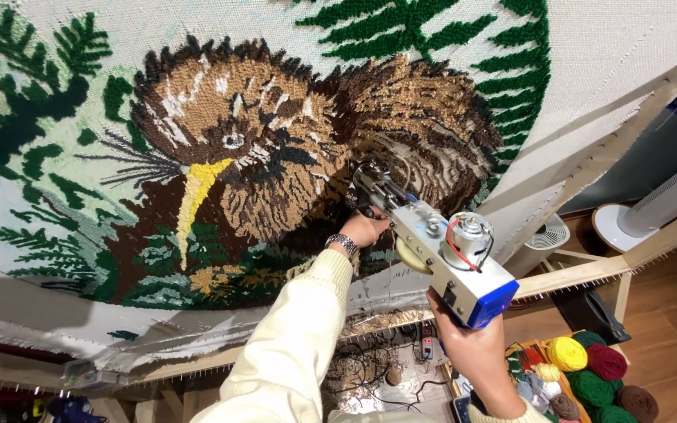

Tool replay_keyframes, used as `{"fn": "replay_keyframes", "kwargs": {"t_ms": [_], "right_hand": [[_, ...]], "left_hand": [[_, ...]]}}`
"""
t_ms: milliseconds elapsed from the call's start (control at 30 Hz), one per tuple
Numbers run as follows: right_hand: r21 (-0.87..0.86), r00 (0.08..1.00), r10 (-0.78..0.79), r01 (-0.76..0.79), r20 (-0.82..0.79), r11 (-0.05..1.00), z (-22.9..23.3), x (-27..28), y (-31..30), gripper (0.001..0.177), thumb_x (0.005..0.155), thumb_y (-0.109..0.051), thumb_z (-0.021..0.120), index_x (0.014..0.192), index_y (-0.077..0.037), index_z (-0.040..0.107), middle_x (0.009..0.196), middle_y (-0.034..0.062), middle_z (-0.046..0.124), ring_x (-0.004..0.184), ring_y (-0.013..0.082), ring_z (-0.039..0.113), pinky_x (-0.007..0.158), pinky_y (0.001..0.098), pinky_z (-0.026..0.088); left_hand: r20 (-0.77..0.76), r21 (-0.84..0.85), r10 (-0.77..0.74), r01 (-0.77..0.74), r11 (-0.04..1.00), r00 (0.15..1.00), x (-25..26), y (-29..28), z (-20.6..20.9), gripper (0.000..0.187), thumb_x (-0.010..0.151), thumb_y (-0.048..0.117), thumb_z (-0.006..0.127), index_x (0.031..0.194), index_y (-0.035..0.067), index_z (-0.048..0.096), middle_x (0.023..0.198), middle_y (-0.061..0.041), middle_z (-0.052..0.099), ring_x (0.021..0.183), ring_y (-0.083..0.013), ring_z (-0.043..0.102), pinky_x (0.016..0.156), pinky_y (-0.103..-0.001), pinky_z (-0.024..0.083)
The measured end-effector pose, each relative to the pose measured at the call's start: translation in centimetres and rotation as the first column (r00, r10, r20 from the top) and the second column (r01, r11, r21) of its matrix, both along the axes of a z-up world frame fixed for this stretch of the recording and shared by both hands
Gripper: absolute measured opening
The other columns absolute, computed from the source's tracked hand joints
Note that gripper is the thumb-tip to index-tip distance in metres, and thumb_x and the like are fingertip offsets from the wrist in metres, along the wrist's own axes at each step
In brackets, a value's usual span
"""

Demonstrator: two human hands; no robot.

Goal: A person uses a tufting gun to fill in a kiwi bird design on a rug canvas mounted on a vertical frame.

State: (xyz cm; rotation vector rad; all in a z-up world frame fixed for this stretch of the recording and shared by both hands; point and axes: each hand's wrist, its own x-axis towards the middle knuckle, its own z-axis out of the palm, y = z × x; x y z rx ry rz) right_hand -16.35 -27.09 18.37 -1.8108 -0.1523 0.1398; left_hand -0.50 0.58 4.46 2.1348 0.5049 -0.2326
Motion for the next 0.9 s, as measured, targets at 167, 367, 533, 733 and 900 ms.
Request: {"fn": "replay_keyframes", "kwargs": {"t_ms": [167, 367, 533, 733, 900], "right_hand": [[0.073, 1.0, -0.018, 0.016, 0.015, 0.997, 0.0, 0.1, 0.1, 0.06, 0.08, -0.012, 0.078, 0.137, -0.007, 0.061, 0.128, 0.0124, 0.074, 0.12, 0.0253, 0.071, 0.106, 0.0392, 0.057], [-0.005, 0.987, -0.06, 0.06, -0.15, 0.998, 0.6, -0.4, 0.1, 0.064, 0.079, -0.013, 0.078, 0.139, -0.009, 0.059, 0.127, 0.0139, 0.074, 0.122, 0.0276, 0.071, 0.108, 0.0419, 0.058], [0.017, 0.983, -0.054, 0.058, -0.174, 0.998, 0.9, -0.5, 0.4, 0.064, 0.079, -0.015, 0.078, 0.14, -0.009, 0.059, 0.129, 0.0135, 0.075, 0.124, 0.0279, 0.07, 0.111, 0.0433, 0.056], [-0.031, 0.97, -0.058, 0.052, -0.237, 0.998, 1.6, -0.3, 0.3, 0.06, 0.081, -0.013, 0.077, 0.139, -0.01, 0.059, 0.126, 0.0147, 0.074, 0.123, 0.0286, 0.07, 0.112, 0.0449, 0.056], [0.073, 0.998, -0.036, 0.039, -0.051, 0.997, -0.4, -0.2, 0.0, 0.063, 0.077, -0.013, 0.078, 0.137, -0.006, 0.06, 0.129, 0.0139, 0.074, 0.123, 0.0282, 0.071, 0.107, 0.0434, 0.059]], "left_hand": [[-0.101, 0.051, -0.049, 0.055, 0.997, 0.994, 0.3, -0.1, 0.8, 0.061, 0.097, 0.065, 0.05, 0.058, 0.019, 0.053, 0.056, -0.001, 0.053, 0.054, -0.0125, 0.048, 0.057, -0.031, 0.038], [-0.074, 0.013, -0.017, 0.018, 1.0, 0.997, -0.5, -0.1, 1.4, 0.052, 0.094, 0.059, 0.058, 0.059, 0.02, 0.054, 0.057, 0.0, 0.051, 0.053, -0.0128, 0.044, 0.055, -0.032, 0.038], [-0.134, 0.083, -0.008, 0.02, 0.996, 0.991, 0.0, 0.3, 1.2, 0.058, 0.095, 0.061, 0.053, 0.067, 0.013, 0.068, 0.07, -0.005, 0.066, 0.067, -0.0177, 0.062, 0.072, -0.034, 0.05], [-0.139, 0.115, -0.07, 0.087, 0.99, 0.988, -0.1, 0.3, 2.4, 0.065, 0.097, 0.065, 0.044, 0.103, 0.012, 0.081, 0.093, -0.009, 0.074, 0.088, -0.0212, 0.067, 0.079, -0.037, 0.054], [-0.101, 0.13, -0.074, 0.087, 0.988, 0.992, -1.1, 0.3, 3.1, 0.065, 0.09, 0.073, 0.049, 0.083, 0.012, 0.073, 0.081, -0.01, 0.07, 0.073, -0.0206, 0.062, 0.066, -0.035, 0.047]]}}
